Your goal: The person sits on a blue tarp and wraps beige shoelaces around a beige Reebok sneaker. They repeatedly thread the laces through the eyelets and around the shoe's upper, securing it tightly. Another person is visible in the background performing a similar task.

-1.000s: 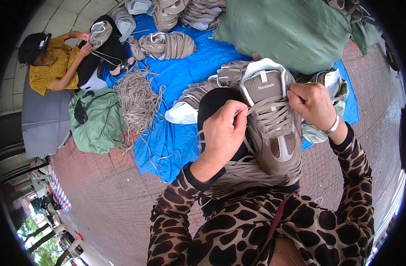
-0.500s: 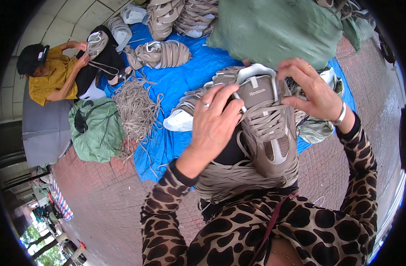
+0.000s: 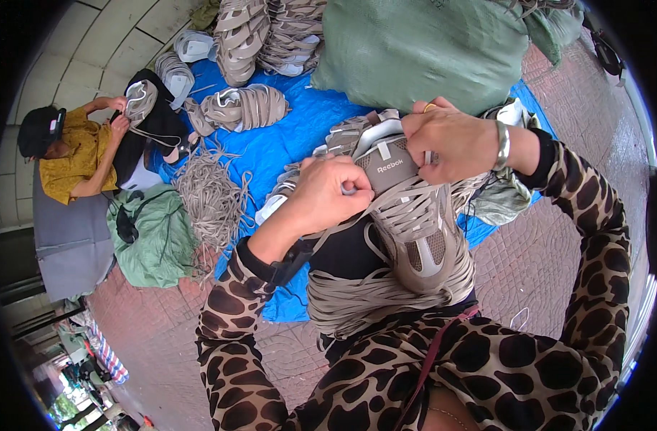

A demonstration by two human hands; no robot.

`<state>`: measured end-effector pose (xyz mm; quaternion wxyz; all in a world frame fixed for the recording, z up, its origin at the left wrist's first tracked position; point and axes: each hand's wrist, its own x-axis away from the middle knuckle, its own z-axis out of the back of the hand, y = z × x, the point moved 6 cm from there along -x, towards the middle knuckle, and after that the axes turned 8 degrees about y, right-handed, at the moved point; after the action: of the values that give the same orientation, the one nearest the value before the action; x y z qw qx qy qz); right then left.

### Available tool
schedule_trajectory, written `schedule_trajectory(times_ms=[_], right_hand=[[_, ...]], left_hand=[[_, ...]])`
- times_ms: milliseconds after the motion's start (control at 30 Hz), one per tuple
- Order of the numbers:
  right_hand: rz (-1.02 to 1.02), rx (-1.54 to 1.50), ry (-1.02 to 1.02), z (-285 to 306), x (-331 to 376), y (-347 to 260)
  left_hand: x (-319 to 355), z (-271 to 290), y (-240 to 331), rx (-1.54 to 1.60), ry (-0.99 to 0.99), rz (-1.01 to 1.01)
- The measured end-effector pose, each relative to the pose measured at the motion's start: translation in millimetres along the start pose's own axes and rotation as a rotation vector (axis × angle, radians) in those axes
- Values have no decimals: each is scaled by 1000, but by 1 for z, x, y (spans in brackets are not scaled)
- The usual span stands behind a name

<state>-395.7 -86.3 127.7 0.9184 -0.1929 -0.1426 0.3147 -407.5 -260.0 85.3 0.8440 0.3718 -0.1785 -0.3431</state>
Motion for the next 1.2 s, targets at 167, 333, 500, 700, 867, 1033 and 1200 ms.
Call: schedule_trajectory(times_ms=[167, 333, 500, 700, 867, 1033, 1200], right_hand=[[-297, -130, 145, -12, -12, 20], [-213, -698, 628, 27, -58, 56], [-408, -1092, 735, 44, -102, 89], [-309, -1329, 387, 26, -92, 51], [-164, -1509, 439, 21, -103, 51], [-58, -1411, 526, 35, -113, 47], [-365, -1134, 793, 56, -127, 73]], left_hand=[[-1, -4, -6, 232, 77, 190], [-18, 40, -4, 712, 530, 175], [-90, 83, -20, 574, 660, 176], [-104, 80, -26, 723, 648, 59], [-111, 75, -16, 933, 654, -4], [-113, 68, -27, 1017, 668, 90], [-125, 45, -16, 1361, 471, 273]])
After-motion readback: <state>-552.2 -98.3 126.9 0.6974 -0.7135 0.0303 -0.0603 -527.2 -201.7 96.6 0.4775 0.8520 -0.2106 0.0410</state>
